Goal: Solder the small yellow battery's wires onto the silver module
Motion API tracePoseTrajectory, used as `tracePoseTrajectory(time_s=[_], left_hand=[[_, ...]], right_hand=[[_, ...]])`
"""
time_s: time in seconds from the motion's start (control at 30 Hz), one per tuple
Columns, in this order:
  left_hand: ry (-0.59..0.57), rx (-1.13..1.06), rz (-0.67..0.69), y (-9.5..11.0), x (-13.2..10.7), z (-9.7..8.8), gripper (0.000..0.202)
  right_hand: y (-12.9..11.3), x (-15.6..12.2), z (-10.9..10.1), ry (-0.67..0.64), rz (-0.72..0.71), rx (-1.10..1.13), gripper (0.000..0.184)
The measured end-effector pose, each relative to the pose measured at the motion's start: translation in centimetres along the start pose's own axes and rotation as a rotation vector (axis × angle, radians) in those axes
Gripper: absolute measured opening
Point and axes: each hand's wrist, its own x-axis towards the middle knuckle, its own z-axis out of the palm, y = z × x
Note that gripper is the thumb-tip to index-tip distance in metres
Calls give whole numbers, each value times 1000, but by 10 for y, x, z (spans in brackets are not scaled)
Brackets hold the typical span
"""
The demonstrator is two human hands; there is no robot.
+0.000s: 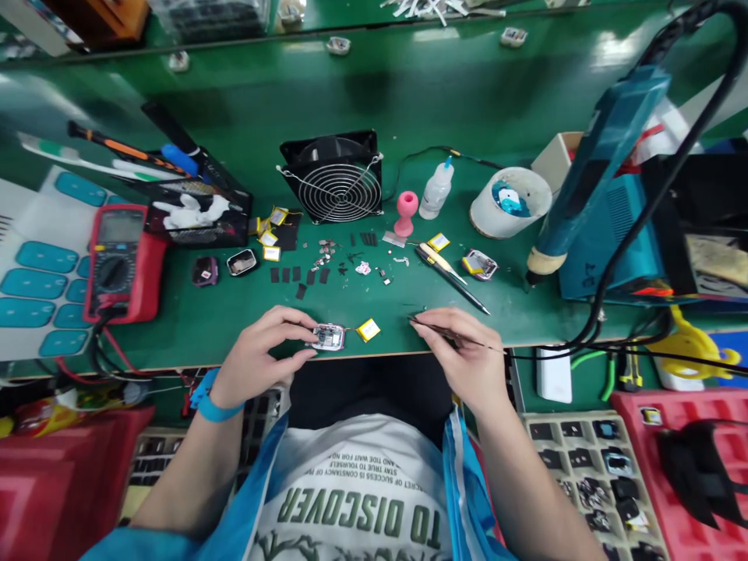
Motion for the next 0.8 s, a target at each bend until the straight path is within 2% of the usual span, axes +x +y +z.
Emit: tracePoseTrajectory(time_s=[0.17,0.33,0.43,0.6,0.8], left_hand=[[-8,38,6,-3,0,3,9],[-9,78,28,-1,1,6,10],[-6,77,19,1,3,4,11],[-17,62,5,3,5,0,12],[68,145,-38,6,7,12,12]], right_hand=[[-15,-8,43,-195,-35,184,9],[-23,-6,83,-218,-181,192,5],[-23,-4,90,-200,-190,173,5],[-21,-4,89,-192,-202,157,6],[-21,-4,91,-181,-221,146,7]])
